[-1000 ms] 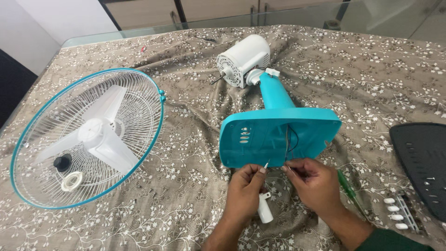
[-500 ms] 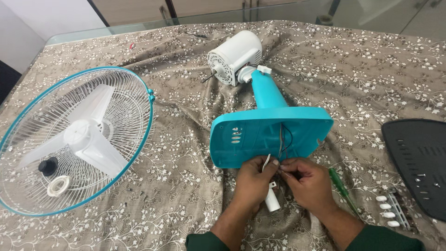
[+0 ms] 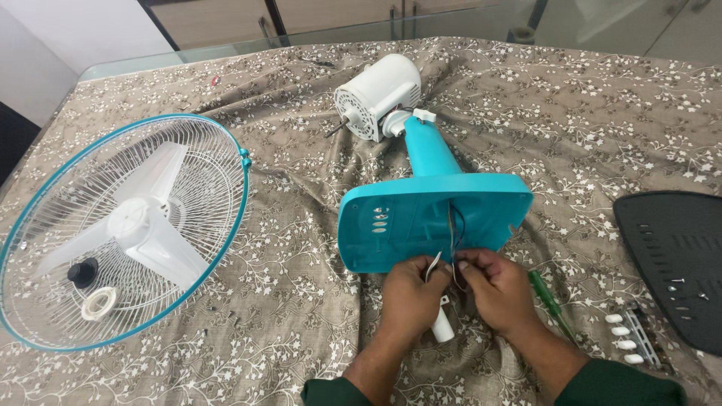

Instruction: The person assembles an electric fan by connecting wires to a white cylindrical component inside the teal base, securing it with a screwdriver, and then installing a black control panel with screws. The fan blade and motor are visible on the table but not attached during this clip.

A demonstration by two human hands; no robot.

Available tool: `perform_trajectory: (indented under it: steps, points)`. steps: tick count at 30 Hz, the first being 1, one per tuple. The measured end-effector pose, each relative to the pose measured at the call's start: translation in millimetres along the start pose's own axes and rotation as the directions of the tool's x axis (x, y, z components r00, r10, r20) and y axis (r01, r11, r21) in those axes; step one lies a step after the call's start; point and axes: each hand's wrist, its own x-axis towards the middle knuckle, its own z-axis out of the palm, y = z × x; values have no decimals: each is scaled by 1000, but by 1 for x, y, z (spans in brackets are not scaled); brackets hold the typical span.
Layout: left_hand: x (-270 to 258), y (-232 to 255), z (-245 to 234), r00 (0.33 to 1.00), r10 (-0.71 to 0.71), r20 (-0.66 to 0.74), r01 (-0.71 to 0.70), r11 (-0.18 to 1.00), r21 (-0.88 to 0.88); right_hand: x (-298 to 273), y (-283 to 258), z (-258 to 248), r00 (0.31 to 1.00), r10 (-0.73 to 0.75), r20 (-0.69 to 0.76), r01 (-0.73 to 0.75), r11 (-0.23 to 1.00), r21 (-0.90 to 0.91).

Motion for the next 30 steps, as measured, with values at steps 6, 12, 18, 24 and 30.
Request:
perform_trajectory:
  steps: [6, 12, 18, 24, 30]
  points:
    - [-18, 0, 2, 997, 77, -5, -77, 997, -6, 8, -1, -5, 974, 192, 118, -201, 976, 78]
    - [-21, -13, 3, 994, -81, 73, 92, 981, -171, 14, 11, -8, 975, 102, 198, -143, 969, 203]
    - [-16, -27, 4, 974, -100, 201, 190, 847, -497, 11, 11, -8, 994, 25, 104, -56, 951, 304]
    - [-16, -30, 1, 962, -118, 245, 231, 833, -504, -13, -9, -21, 989, -101, 109, 97, 994, 44]
    - [-15, -33, 1, 958, -87, 273, 219, 836, -503, -23, -34, -19, 993, 71, 91, -41, 956, -291]
